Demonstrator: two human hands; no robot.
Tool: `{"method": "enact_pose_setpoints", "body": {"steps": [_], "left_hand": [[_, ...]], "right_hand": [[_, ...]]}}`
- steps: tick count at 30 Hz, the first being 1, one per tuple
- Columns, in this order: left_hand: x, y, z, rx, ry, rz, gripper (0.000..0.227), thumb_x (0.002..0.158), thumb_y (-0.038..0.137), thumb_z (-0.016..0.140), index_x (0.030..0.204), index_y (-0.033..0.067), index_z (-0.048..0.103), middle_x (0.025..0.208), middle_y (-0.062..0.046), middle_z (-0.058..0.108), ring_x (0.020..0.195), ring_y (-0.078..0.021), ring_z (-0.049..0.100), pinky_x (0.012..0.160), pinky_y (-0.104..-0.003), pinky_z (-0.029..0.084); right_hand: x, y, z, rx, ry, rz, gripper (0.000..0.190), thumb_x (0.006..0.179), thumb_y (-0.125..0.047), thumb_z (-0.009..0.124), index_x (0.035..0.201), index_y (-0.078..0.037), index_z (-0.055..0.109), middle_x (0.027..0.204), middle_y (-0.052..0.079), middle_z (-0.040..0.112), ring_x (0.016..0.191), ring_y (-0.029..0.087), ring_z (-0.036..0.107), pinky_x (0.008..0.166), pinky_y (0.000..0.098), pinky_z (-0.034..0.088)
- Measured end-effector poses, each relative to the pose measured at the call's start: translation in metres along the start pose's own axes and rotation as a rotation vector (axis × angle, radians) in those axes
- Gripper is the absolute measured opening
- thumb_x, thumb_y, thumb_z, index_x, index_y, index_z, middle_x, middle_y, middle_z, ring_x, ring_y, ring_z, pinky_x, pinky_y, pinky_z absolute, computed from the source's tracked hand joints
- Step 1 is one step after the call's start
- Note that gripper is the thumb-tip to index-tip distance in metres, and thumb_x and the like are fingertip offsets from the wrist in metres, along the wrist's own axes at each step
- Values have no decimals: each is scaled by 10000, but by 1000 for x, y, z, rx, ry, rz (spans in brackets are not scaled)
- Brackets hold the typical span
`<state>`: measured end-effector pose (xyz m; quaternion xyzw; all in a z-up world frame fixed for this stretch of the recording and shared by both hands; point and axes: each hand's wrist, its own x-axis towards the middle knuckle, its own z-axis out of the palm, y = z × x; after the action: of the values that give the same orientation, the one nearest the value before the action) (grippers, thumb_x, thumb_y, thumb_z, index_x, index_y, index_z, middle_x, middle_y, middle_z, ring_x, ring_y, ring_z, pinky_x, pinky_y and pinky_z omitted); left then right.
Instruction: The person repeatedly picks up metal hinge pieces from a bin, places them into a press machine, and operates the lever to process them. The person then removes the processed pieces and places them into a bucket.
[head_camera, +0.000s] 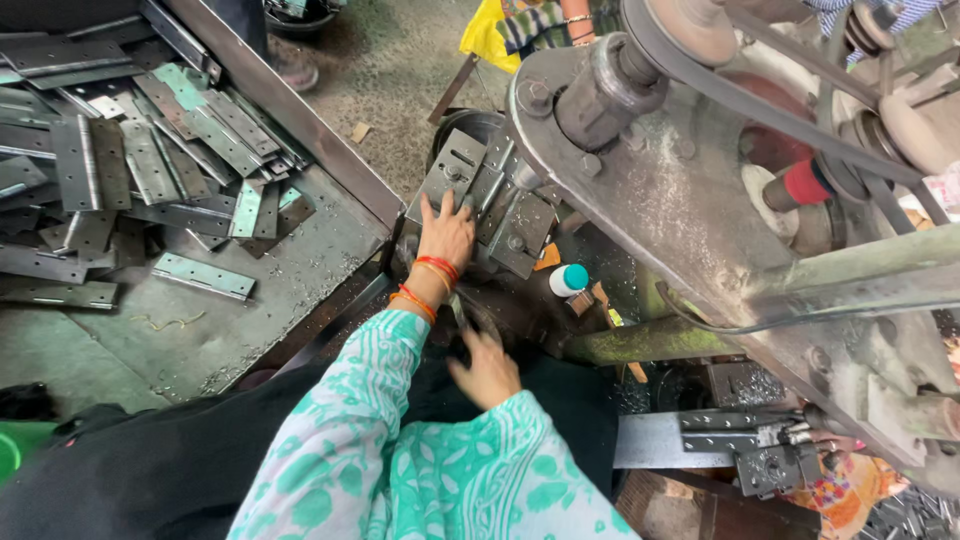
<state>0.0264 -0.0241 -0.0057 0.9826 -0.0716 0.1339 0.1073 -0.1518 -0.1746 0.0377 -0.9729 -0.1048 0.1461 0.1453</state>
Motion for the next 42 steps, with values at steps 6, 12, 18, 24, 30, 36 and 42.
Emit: {"method": "enact_pose_setpoints", "body": {"steps": [6, 12, 18, 24, 30, 36, 42], "left_hand": [[34, 5, 2, -25, -18, 4, 335, 987, 216, 473, 1120, 135, 769, 1351, -10, 627, 1455, -357, 348, 1135, -764, 185], [25, 12, -2, 36, -12, 47, 334, 982, 240, 476, 1110, 140, 769, 1357, -22, 623, 1471, -362, 332, 1141, -753, 178], [8, 5, 4, -18, -21, 19, 354, 989, 262, 464, 1145, 138, 756, 1328, -16, 628, 1489, -371, 302, 1139, -787, 132], [42, 6, 6, 23, -51, -9, 371, 992, 267, 457, 1180, 143, 752, 1363, -14, 618, 1502, -384, 281, 1134, -789, 110], [53, 10, 1, 60, -117, -16, 374, 1010, 293, 453, 1191, 156, 750, 1391, -28, 604, 1513, -387, 256, 1129, -798, 80], [52, 9, -5, 89, -73, -7, 361, 1022, 264, 464, 1222, 165, 749, 1404, -26, 607, 1521, -392, 264, 1140, -804, 93], [45, 10, -6, 117, -130, 9, 372, 997, 285, 470, 1214, 162, 745, 1421, -51, 587, 1503, -405, 260, 1121, -796, 112]], "right_hand": [[7, -1, 6, -32, 12, 23, 503, 854, -348, 733, 1326, -215, 620, 1311, 173, 615, 1080, 418, 669, 889, 516, 557], [-26, 5, 67, 84, 123, -25, 584, 802, -270, 748, 1358, -219, 579, 1439, 221, 483, 1059, 459, 659, 855, 536, 558], [-10, -4, 8, 4, -24, 23, 547, 838, -370, 725, 1334, -196, 575, 1280, 182, 615, 1088, 430, 650, 868, 523, 546], [11, -22, -37, -69, -41, -2, 482, 847, -368, 725, 1280, -181, 626, 1194, 188, 670, 1067, 418, 665, 862, 522, 549], [-21, -22, 15, -17, -43, 98, 589, 787, -271, 761, 1348, -265, 582, 1365, 166, 559, 1063, 429, 659, 869, 525, 547], [-17, -11, 25, 60, -18, 69, 569, 801, -262, 772, 1338, -225, 586, 1401, 173, 543, 1110, 431, 648, 907, 512, 542], [3, -7, -14, -39, -64, 15, 566, 819, -306, 767, 1344, -201, 584, 1312, 179, 605, 1137, 422, 633, 907, 513, 540]]}}
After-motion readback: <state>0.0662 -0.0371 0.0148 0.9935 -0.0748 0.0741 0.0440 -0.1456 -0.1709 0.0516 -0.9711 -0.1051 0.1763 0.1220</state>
